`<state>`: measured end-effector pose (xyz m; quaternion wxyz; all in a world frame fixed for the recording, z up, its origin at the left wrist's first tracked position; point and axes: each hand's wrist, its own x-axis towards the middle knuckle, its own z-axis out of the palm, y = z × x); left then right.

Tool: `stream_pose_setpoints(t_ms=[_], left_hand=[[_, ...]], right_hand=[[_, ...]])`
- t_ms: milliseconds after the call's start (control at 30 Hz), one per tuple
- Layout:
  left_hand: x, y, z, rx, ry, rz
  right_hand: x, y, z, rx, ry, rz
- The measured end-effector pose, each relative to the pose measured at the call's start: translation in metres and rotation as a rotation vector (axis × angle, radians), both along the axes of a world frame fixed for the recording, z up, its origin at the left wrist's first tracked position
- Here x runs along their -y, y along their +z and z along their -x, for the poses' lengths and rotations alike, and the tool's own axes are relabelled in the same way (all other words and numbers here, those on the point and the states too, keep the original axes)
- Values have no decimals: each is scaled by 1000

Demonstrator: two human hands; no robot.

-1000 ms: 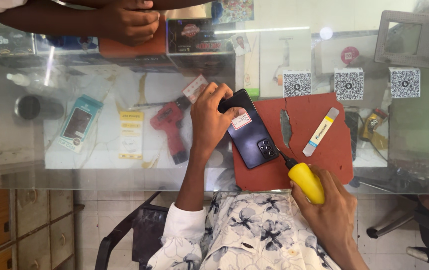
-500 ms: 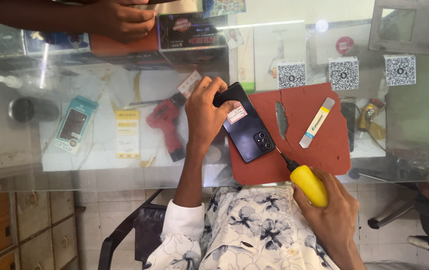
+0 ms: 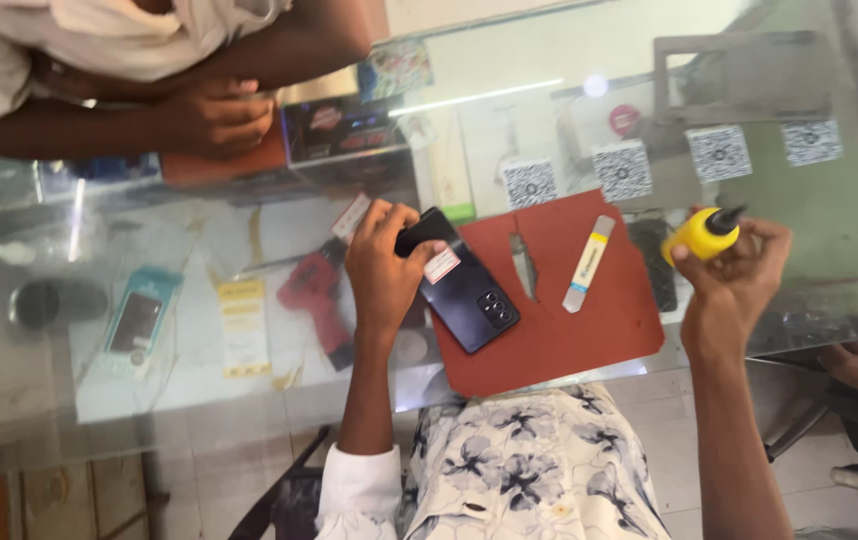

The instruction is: The person applies liquid adhesive to the edges of a smartphone's back cover using a yellow bottle and a metal spudger. They then use the spudger to pry and separate the back cover from the phone's frame, eventually removing it to expose the internal components.

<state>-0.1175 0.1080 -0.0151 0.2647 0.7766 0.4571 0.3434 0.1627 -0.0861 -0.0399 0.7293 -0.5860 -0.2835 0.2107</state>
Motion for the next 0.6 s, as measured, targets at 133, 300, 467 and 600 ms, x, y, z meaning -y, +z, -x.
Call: stream_pose_setpoints(t_ms=[133, 300, 467, 600], left_hand=[[3, 5, -8, -60, -24, -39], [4, 0, -17, -46, -75, -35], [0, -7, -23, -61, -175, 37], [-3, -9, -25, -50, -212, 111]], right_hand=[[-14, -7, -20, 29, -26, 2], [-13, -14, -27, 184, 7, 130], [3, -1, 7, 475, -333, 358], [-3, 12, 50, 557, -152, 878]])
